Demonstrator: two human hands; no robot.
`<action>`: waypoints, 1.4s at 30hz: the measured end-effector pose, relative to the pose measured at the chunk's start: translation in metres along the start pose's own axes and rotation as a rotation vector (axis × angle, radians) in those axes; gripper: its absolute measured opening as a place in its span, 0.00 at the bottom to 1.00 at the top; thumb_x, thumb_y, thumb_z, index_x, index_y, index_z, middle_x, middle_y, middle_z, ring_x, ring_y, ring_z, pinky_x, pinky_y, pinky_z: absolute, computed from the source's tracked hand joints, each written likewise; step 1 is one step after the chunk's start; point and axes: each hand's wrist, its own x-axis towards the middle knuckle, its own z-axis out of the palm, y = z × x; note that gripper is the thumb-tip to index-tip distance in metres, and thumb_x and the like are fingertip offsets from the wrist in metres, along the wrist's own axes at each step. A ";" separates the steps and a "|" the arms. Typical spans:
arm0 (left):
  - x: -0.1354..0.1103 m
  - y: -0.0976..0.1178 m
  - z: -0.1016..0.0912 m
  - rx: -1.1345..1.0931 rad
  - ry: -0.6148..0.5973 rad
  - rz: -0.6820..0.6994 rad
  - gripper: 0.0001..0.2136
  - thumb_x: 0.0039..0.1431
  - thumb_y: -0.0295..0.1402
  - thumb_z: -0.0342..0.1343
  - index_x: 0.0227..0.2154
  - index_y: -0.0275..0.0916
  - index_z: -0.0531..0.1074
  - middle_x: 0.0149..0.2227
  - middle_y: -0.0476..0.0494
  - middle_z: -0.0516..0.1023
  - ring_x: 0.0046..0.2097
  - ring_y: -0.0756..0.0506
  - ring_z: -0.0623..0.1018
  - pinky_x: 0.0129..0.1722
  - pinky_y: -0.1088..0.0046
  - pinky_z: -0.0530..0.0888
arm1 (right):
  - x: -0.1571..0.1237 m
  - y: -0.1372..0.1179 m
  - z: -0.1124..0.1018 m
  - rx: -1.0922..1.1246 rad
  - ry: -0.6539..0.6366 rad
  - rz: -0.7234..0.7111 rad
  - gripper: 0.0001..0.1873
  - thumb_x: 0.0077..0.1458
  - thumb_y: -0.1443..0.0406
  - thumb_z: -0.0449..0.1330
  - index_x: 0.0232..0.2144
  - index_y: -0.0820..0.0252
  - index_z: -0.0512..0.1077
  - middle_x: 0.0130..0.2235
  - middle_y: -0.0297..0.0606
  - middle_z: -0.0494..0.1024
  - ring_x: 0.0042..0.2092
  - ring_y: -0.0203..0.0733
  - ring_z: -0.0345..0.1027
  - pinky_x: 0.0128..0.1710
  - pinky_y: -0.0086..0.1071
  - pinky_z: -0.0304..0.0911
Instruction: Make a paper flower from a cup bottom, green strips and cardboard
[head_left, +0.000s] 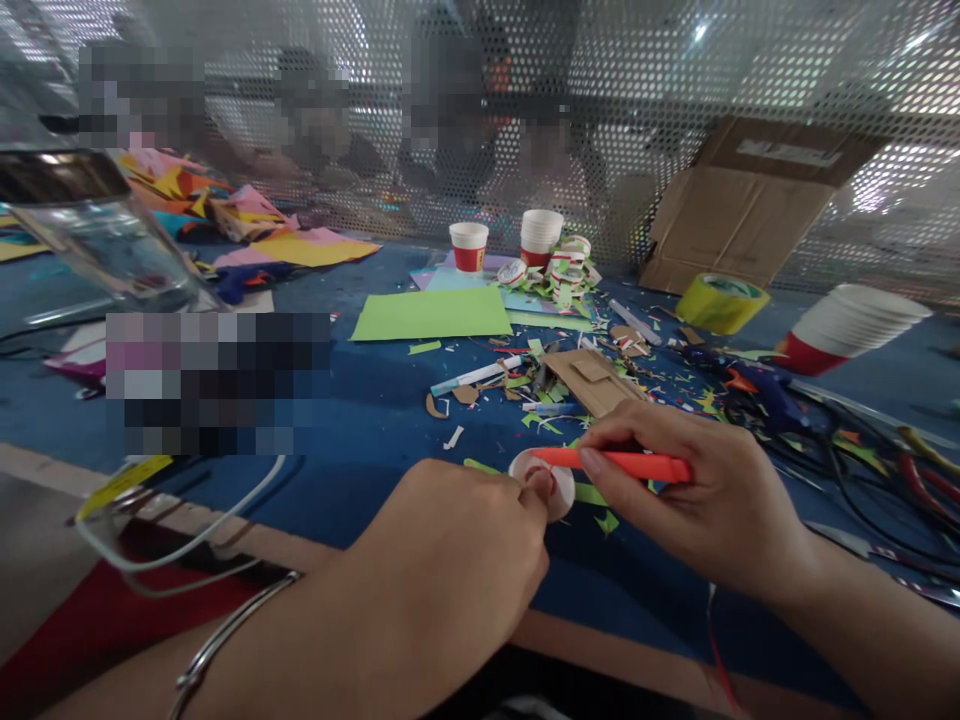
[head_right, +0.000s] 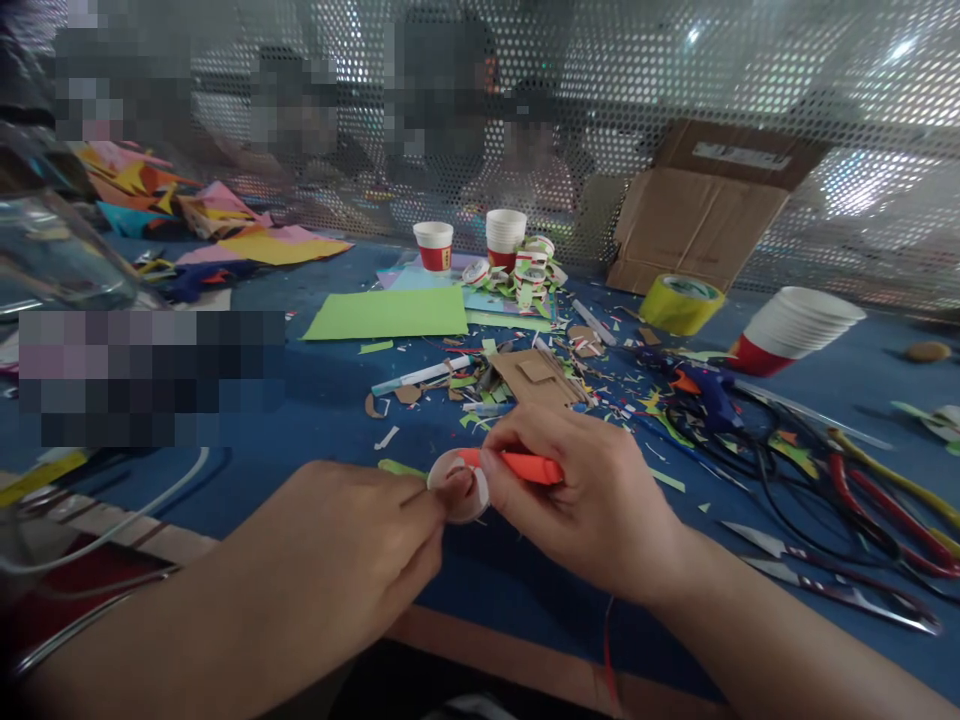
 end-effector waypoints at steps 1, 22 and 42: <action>0.000 0.000 0.000 0.004 0.004 -0.001 0.09 0.60 0.22 0.50 0.28 0.39 0.72 0.26 0.47 0.81 0.25 0.43 0.80 0.18 0.68 0.58 | 0.000 0.000 0.000 -0.002 -0.002 0.001 0.05 0.61 0.65 0.60 0.33 0.56 0.74 0.31 0.33 0.79 0.31 0.37 0.73 0.31 0.31 0.65; -0.006 0.001 0.010 -0.023 -0.065 -0.027 0.12 0.60 0.19 0.49 0.26 0.39 0.71 0.27 0.48 0.81 0.26 0.42 0.80 0.21 0.68 0.60 | -0.001 -0.001 0.000 0.137 -0.089 0.031 0.04 0.63 0.66 0.59 0.36 0.55 0.75 0.34 0.29 0.79 0.33 0.32 0.72 0.33 0.26 0.64; -0.005 0.002 0.006 -0.009 -0.101 -0.068 0.10 0.57 0.19 0.51 0.28 0.38 0.72 0.27 0.48 0.81 0.27 0.42 0.80 0.21 0.68 0.63 | 0.004 -0.002 -0.001 0.167 -0.112 0.052 0.05 0.62 0.66 0.59 0.33 0.57 0.74 0.30 0.29 0.78 0.29 0.32 0.70 0.29 0.26 0.63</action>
